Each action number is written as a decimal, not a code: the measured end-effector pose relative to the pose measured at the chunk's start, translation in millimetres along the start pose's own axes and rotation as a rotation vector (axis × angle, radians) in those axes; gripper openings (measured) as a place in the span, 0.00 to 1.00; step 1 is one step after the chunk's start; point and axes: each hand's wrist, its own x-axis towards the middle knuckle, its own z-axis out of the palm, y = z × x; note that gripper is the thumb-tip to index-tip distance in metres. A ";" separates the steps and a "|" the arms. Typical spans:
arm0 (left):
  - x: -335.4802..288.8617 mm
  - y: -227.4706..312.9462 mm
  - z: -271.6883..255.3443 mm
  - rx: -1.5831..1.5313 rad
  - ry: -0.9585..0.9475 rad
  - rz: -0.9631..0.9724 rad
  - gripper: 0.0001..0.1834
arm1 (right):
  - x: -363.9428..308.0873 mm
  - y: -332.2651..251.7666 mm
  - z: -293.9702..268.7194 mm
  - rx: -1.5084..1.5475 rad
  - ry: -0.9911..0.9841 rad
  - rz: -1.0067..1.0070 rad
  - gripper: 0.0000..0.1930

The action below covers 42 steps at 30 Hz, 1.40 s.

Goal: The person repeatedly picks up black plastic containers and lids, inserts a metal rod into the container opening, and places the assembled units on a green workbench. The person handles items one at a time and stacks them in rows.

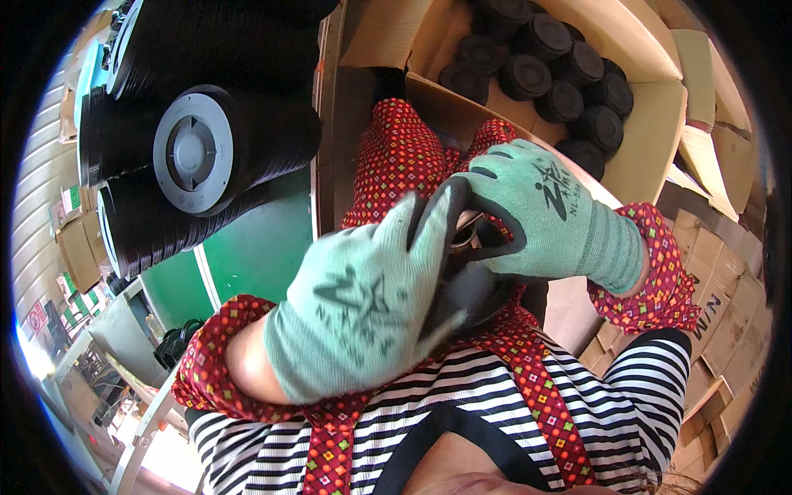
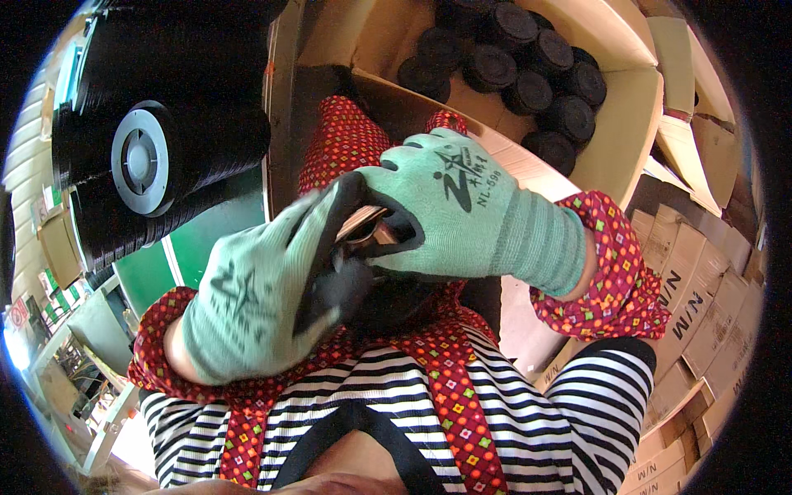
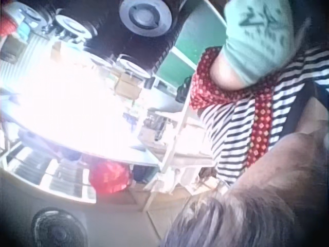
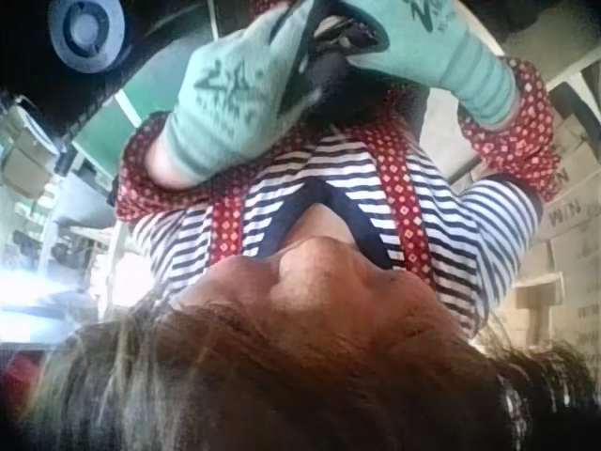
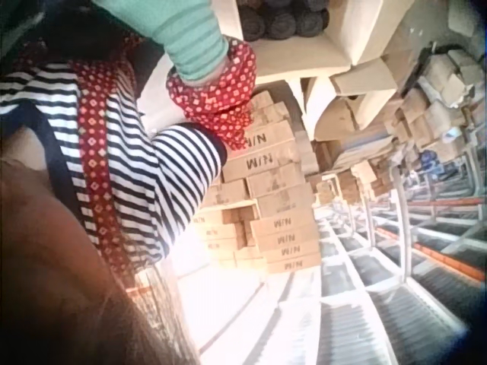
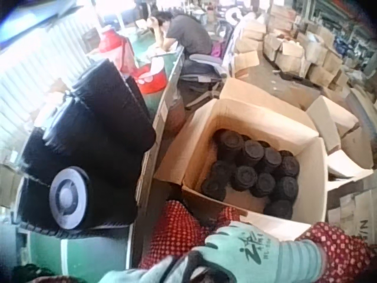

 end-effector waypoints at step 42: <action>72.1 36.7 46.2 0.118 0.274 0.470 0.34 | 107.4 31.2 49.0 0.947 0.047 -0.787 0.16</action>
